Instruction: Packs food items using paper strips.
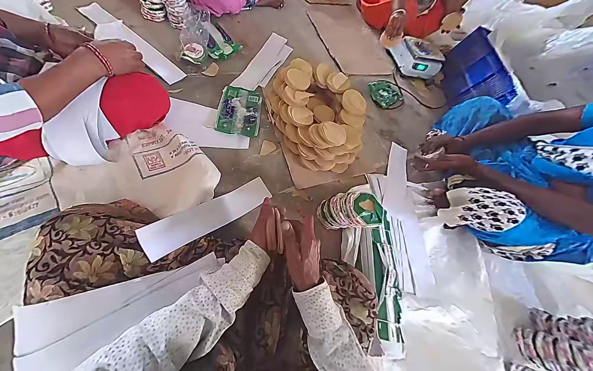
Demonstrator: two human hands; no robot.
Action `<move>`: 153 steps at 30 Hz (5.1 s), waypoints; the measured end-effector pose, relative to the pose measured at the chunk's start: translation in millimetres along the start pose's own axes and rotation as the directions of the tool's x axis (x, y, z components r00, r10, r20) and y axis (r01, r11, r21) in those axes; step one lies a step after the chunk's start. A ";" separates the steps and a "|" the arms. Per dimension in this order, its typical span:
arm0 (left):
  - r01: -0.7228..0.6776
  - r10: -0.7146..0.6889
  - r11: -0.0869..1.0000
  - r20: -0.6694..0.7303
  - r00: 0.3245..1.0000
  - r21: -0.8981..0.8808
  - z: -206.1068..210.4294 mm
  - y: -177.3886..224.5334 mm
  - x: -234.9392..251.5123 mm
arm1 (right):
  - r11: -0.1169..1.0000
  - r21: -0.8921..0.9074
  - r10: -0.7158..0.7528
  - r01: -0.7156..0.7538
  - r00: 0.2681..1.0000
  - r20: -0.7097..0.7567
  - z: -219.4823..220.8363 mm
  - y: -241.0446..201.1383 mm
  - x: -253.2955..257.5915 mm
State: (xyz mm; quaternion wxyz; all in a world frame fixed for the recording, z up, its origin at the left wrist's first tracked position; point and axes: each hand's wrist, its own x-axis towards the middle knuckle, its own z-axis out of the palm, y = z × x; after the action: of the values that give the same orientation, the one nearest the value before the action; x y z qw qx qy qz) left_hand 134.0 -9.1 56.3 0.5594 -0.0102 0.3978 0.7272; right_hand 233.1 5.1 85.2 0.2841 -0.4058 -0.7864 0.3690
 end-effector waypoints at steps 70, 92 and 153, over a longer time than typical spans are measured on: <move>-0.165 0.558 0.657 -0.327 0.763 0.736 -119.3 70.1 53.2 | 0.993 -0.033 -0.104 0.114 0.970 0.221 68.4 32.6 84.8; -0.611 0.376 0.155 0.525 0.763 0.776 -95.1 64.5 72.0 | 0.995 0.022 0.098 -0.099 0.994 0.056 81.8 76.7 84.9; -0.645 0.021 -0.122 0.652 0.758 0.754 -83.0 79.1 86.4 | 0.973 0.087 0.215 -0.215 0.977 0.003 79.6 84.5 78.1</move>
State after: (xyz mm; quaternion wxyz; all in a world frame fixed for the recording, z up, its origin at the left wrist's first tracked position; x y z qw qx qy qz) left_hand 1.0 7.0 4.8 0.2506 0.6534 0.6350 0.3271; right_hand 170.1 77.1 -16.9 0.2621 -0.4770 -0.7203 0.4301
